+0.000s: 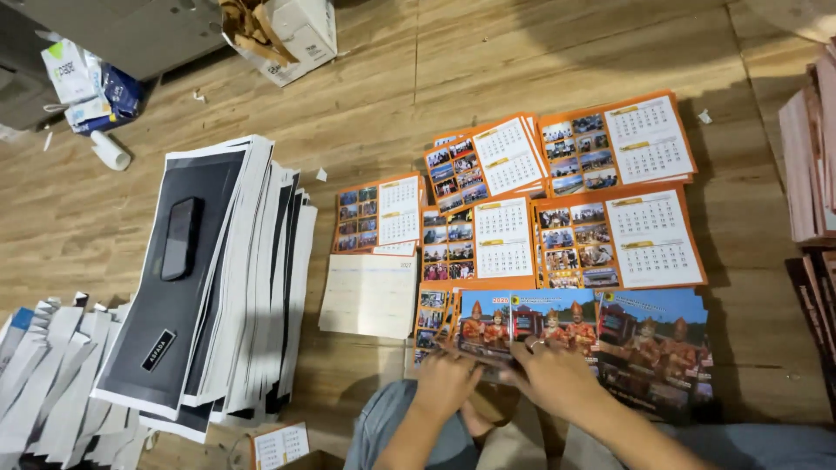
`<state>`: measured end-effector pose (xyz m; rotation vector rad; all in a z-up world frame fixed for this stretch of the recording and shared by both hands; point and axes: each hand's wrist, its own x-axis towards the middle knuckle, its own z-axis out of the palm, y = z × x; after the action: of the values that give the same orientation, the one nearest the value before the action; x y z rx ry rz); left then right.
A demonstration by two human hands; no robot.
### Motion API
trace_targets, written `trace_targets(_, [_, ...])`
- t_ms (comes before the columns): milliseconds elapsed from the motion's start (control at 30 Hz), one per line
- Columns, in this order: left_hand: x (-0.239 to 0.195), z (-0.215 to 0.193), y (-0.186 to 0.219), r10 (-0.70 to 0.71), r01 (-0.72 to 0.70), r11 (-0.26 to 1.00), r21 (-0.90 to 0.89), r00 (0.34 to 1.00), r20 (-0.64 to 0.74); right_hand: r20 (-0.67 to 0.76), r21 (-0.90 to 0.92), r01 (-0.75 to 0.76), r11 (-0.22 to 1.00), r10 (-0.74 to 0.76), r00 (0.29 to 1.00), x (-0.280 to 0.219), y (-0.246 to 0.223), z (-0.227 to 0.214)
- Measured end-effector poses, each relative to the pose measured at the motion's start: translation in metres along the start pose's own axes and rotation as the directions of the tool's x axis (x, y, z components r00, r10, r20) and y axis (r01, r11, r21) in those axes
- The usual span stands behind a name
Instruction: Sorting and assembling printed calendar booklets by hand on the floor of a print shop.
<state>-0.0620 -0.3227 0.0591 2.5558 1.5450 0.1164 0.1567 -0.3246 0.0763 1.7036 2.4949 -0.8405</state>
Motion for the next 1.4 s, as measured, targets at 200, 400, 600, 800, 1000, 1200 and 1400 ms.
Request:
trace_targets(200, [0.001, -0.033, -0.035, 0.083, -0.078, 0.985, -0.152, 0.996, 0.028, 0.005, -0.093, 0.081, 0.992, -0.081, 0.997, 0.006, 0.0, 0.009])
trace_targets(400, [-0.017, -0.024, -0.113, -0.368, 0.361, 0.903, -0.233, 0.93, 0.016, 0.123, -0.088, 0.082, 0.993, -0.071, 0.99, 0.006, 0.005, 0.0])
trace_targets(600, [-0.022, -0.012, -0.128, -0.371, 0.347, 0.903, -0.253, 0.927, -0.055, 0.227, -0.033, 0.003, 0.999, 0.005, 0.974, 0.004, 0.003, -0.018])
trace_targets(800, [-0.02, -0.024, -0.118, -0.466, 0.442, 0.809, -0.389, 0.884, 0.034, 0.242, -0.004, -0.02, 1.0, 0.02, 0.97, 0.005, 0.003, -0.024])
trace_targets(1000, [-0.013, -0.008, -0.12, -0.103, 0.114, 0.979, 0.167, 0.992, -0.074, 0.25, -0.041, 0.044, 0.998, -0.032, 0.968, 0.003, -0.001, -0.014])
trace_targets(1200, [0.0, -0.034, -0.102, -0.368, 0.372, 0.928, -0.019, 0.923, 0.109, 0.17, -0.152, 0.18, 0.972, -0.154, 0.973, 0.008, -0.003, 0.028])
trace_targets(1400, [-0.029, 0.022, -0.157, -0.512, 0.54, 0.842, 0.01, 0.804, -0.301, -0.047, -0.19, 0.237, 0.953, -0.25, 0.967, 0.0, 0.004, 0.023])
